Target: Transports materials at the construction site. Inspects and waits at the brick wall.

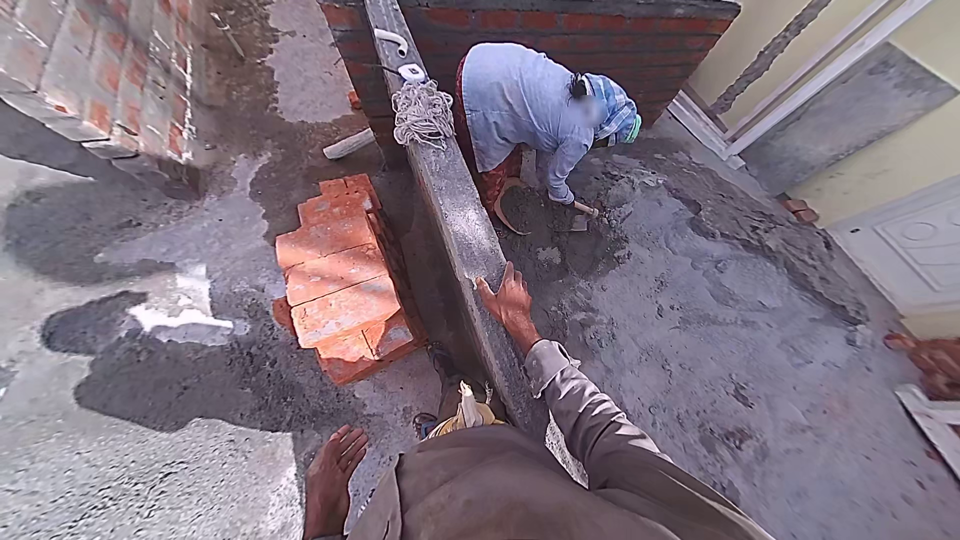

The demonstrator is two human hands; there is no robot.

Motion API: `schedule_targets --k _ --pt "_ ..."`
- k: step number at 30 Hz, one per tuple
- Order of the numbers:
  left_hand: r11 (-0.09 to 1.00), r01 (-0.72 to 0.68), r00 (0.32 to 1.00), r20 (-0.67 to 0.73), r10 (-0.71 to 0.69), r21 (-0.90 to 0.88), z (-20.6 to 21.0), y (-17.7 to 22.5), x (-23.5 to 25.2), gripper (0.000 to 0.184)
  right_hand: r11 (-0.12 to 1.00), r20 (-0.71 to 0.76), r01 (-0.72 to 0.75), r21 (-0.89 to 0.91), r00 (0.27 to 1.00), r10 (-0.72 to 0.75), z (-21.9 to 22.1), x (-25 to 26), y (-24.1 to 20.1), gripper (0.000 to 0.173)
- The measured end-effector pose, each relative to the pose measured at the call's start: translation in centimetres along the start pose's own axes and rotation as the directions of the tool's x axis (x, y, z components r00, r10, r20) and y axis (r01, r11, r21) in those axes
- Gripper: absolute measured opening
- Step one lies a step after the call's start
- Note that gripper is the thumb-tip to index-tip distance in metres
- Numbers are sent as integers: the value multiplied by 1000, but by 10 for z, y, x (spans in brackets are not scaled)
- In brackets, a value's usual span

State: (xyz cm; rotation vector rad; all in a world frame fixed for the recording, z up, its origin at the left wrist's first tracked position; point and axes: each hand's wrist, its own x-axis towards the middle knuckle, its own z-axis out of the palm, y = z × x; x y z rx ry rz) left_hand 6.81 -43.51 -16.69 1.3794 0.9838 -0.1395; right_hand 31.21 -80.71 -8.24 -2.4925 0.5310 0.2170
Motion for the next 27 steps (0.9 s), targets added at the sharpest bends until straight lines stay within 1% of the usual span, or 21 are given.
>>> schedule_targets --k 27 --pt "1000 8 1000 -6 -8 -18 2 2 1 49 1000 -6 4 -7 1000 -4 2 1 1 100"
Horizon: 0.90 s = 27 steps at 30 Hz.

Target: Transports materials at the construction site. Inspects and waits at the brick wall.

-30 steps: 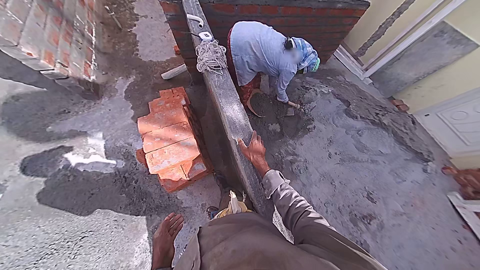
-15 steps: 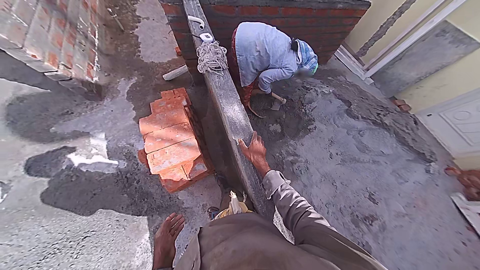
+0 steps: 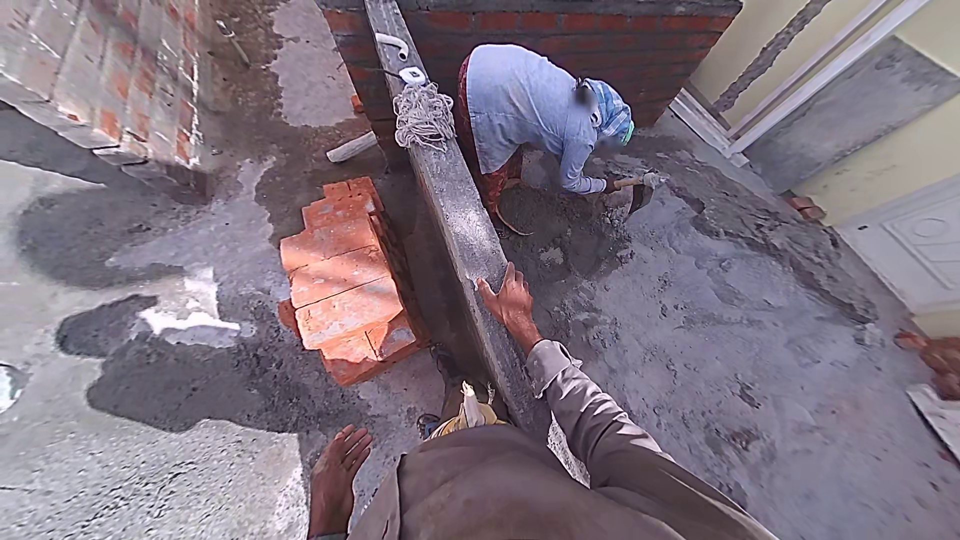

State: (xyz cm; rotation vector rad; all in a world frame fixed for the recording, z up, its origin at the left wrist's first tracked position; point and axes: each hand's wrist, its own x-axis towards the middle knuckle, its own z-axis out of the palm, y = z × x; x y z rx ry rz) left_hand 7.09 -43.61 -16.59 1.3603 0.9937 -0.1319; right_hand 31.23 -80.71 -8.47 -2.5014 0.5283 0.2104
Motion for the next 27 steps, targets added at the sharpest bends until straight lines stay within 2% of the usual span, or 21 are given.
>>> schedule_targets --k 27 --pt "1000 -1 1000 3 1 -8 -2 -4 1 50 1000 2 4 -2 1000 -4 -1 -1 0 99"
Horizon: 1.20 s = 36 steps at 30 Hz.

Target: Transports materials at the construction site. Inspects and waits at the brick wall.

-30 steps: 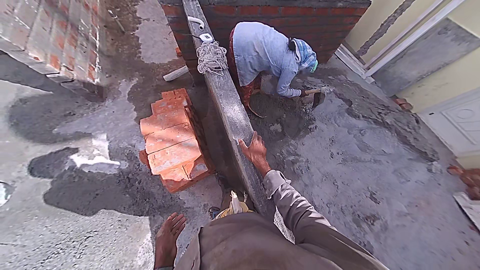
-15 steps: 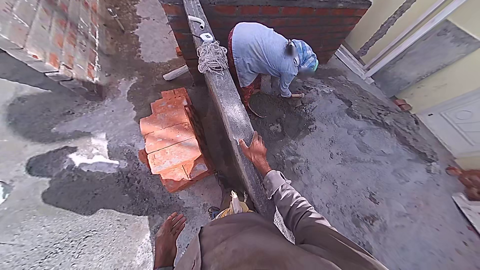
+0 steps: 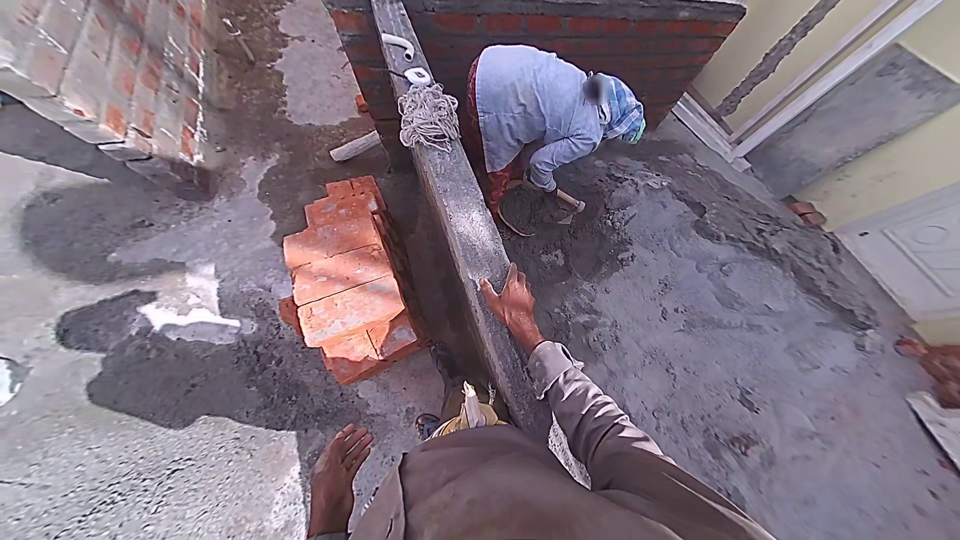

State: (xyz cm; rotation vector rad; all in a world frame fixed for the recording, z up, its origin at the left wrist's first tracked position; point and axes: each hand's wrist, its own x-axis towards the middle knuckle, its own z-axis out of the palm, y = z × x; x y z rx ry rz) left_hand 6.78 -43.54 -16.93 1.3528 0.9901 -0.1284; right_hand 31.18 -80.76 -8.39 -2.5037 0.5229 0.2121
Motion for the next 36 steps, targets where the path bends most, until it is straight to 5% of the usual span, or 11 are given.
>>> schedule_targets --k 36 --pt "999 2 1000 -7 -2 47 5 6 -8 50 1000 -3 -5 4 1000 5 0 -1 -1 99"
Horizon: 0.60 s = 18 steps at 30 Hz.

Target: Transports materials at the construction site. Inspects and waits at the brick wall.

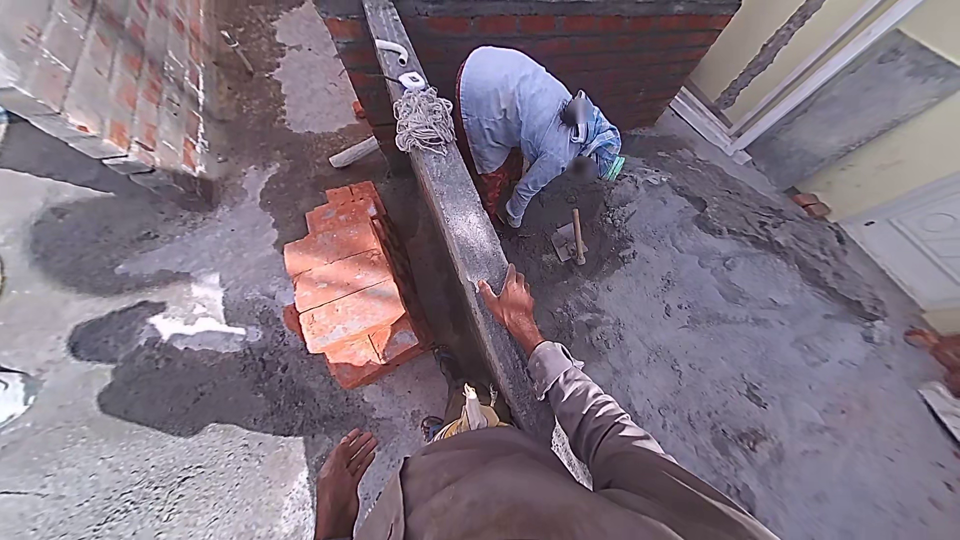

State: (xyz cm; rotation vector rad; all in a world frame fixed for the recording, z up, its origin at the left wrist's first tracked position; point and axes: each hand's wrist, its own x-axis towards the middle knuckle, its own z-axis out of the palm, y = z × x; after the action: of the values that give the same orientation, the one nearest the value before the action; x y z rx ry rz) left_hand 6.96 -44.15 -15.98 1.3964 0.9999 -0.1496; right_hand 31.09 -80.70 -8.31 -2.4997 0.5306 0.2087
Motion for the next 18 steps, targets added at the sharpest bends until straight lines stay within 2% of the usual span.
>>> schedule_targets --k 18 --pt "999 4 999 39 -5 32 7 15 9 51 1000 7 -11 19 1000 11 2 2 0 102"
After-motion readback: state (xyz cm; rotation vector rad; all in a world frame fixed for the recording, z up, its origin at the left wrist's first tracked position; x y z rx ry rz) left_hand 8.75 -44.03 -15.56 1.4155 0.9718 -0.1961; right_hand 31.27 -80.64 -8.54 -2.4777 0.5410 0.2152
